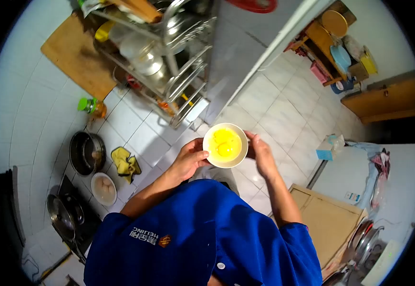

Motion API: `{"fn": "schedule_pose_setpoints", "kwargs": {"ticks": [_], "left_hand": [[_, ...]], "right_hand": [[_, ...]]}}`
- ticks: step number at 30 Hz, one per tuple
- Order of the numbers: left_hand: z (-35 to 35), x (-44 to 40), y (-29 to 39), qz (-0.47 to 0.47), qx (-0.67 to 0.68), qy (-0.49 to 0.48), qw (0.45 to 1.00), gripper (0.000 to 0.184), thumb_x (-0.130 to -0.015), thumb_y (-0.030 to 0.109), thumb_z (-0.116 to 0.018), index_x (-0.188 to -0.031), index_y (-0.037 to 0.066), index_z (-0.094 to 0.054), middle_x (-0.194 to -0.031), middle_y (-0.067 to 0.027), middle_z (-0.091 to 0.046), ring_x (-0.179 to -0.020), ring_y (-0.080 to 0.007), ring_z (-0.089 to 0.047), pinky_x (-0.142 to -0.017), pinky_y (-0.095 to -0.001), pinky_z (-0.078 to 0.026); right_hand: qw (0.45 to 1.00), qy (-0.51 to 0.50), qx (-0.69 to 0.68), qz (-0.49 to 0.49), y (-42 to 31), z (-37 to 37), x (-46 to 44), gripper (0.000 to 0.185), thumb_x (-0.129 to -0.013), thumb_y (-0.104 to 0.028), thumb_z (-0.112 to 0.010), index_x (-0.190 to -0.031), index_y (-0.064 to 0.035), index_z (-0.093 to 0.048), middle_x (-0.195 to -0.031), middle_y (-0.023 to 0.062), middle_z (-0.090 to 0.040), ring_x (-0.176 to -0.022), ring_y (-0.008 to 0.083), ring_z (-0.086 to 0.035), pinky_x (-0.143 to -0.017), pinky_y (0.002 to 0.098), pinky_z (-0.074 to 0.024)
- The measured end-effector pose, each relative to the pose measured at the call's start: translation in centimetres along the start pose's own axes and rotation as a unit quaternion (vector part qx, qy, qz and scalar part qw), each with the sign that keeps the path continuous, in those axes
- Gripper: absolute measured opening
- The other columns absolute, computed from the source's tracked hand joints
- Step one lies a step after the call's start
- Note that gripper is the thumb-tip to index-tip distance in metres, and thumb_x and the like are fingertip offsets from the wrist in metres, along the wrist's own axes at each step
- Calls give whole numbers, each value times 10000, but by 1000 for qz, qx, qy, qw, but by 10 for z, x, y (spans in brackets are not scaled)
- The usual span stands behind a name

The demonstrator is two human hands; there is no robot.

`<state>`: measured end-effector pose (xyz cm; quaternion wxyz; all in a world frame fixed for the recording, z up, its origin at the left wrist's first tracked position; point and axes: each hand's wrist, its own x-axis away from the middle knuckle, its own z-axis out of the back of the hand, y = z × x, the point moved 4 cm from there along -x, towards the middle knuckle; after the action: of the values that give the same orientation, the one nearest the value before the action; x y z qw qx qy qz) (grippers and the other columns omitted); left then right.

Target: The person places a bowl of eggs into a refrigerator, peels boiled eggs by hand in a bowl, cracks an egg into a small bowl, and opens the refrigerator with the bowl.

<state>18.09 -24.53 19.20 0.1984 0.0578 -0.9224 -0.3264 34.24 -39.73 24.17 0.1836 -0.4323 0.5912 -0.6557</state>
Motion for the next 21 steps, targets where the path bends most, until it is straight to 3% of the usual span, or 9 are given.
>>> {"fn": "schedule_pose_setpoints", "kwargs": {"ticks": [4, 7, 10, 11, 13, 14, 16, 17, 21], "left_hand": [[-47, -23, 6, -1, -19, -8, 1000, 402, -851, 92, -608, -1223, 26, -470, -1154, -94, -579, -1035, -210, -615, -893, -382, -535], [-83, -41, 8, -15, -13, -27, 999, 412, -860, 109, -593, -1241, 23, -463, -1174, -94, -579, -1059, -216, -607, -901, -377, -530], [-121, -51, 11, -45, -8, -4, 999, 411, -866, 112, -572, -1255, 29, -468, -1205, -97, -577, -1106, -197, -590, -920, -352, -518], [-133, -54, 12, -45, -9, 6, 999, 398, -868, 115, -569, -1246, 34, -475, -1199, -95, -581, -1102, -190, -591, -919, -349, -518], [-151, -65, 10, -53, 2, 16, 998, 390, -867, 110, -560, -1242, 42, -479, -1191, -94, -586, -1098, -187, -593, -918, -351, -518], [-158, -71, 8, -54, 15, 32, 998, 383, -866, 105, -551, -1239, 49, -484, -1182, -92, -592, -1095, -183, -595, -916, -353, -517], [-172, -84, 6, -56, 21, 45, 997, 386, -862, 95, -540, -1242, 55, -484, -1174, -88, -597, -1084, -182, -600, -917, -354, -515], [-177, -90, 6, -48, 28, 58, 997, 390, -858, 85, -530, -1245, 61, -485, -1166, -83, -602, -1073, -181, -604, -917, -355, -513], [-203, -113, 15, -39, 16, 95, 995, 453, -825, 137, -561, -1264, 67, -473, -1204, -75, -577, -1126, -198, -564, -975, -394, -447]], "right_hand": [[989, 78, 37, 117, -51, 98, -27, 453, -995, -366, -471, -1177, 32, -586, -983, 84, -657, -877, 160, -631, -810, 309, -507], [932, 152, 242, 224, -128, 147, -42, 254, -928, -213, -595, -1048, 7, -635, -936, 69, -665, -828, 157, -635, -755, 301, -501], [754, 149, 472, 433, -227, 157, -51, 142, -826, -127, -663, -918, -21, -643, -877, 106, -640, -760, 288, -618, -661, 340, -496], [749, 151, 470, 441, -249, 163, -60, 142, -826, -127, -663, -918, -21, -643, -877, 106, -640, -760, 288, -618, -661, 340, -496], [595, 89, 567, 563, -294, 162, -76, 99, -787, -102, -672, -833, -25, -632, -840, 95, -595, -744, 291, -581, -629, 349, -485], [589, 87, 567, 570, -315, 165, -86, 99, -787, -102, -672, -833, -25, -632, -840, 95, -595, -744, 291, -581, -629, 349, -485], [440, 76, 672, 591, -345, 162, -109, 63, -758, -105, -657, -766, -51, -625, -828, 61, -557, -808, 241, -555, -678, 336, -471], [439, 75, 669, 595, -361, 162, -122, 63, -758, -105, -657, -766, -51, -625, -828, 61, -557, -808, 241, -555, -678, 336, -471], [232, 58, 726, 645, -392, 142, -145, 48, -752, -140, -622, -758, -104, -653, -839, -4, -554, -932, 175, -510, -845, 312, -422]]}}
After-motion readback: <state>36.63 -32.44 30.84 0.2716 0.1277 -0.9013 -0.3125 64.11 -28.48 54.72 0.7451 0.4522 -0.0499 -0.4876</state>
